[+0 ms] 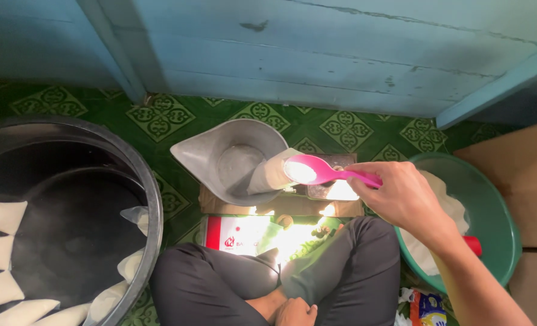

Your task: Packaging white powder into small plastic bags using a scoop

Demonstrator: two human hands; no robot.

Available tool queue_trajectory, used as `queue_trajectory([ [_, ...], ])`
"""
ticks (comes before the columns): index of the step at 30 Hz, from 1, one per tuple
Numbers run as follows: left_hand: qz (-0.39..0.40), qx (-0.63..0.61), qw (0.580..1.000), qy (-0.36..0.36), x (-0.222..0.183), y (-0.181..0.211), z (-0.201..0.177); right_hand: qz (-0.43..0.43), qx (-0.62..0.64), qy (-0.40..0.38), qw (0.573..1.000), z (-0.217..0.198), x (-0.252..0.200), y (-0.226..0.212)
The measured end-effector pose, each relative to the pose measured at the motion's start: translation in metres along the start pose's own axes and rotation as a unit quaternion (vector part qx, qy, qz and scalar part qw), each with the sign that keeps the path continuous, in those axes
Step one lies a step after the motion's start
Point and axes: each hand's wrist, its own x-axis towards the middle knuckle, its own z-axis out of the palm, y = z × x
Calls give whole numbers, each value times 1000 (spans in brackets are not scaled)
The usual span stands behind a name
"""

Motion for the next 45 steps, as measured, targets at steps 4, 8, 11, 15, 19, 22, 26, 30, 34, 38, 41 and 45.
queue_trajectory([
  [4, -10, 1, 1000, -6, -4, 4, -5, 4, -16, 1, 1000, 0, 3, -3],
  [8, -8, 2, 1000, 1, 1, 1, 0, 10, -26, -2, 1000, 1, 5, -4],
  [11, -9, -3, 1000, -9, 0, 2, -3, 3, -31, 4, 1000, 3, 5, -5],
  [15, -15, -13, 999, -28, -5, 7, -10, -7, -37, 2, 999, 1, 1, -13],
  [19, -20, -23, 999, -45, -10, 11, -15, -7, -42, -3, 999, 0, 0, -19],
  [22, -13, -18, 999, -37, -6, 8, -13, -13, -34, -4, 999, 1, 3, -21],
  [26, -6, -21, 999, -34, -2, 3, -5, -32, -54, 0, 998, 3, 7, -20],
  [30, -1, -30, 999, -29, 1, 1, -3, -42, -65, 7, 997, 7, 14, -20],
  [34, -27, -29, 998, -45, -6, 7, -10, -44, -70, -2, 997, 8, 19, -25],
  [38, -2, -19, 1000, -15, 1, 1, -2, -62, -87, 7, 994, 13, 26, -28],
  [41, -1, -17, 1000, -8, 1, 0, 0, -68, -103, 8, 992, 16, 29, -30],
  [45, 4, -20, 1000, -16, 7, -3, 3, -104, -124, 27, 986, 24, 39, -22],
])
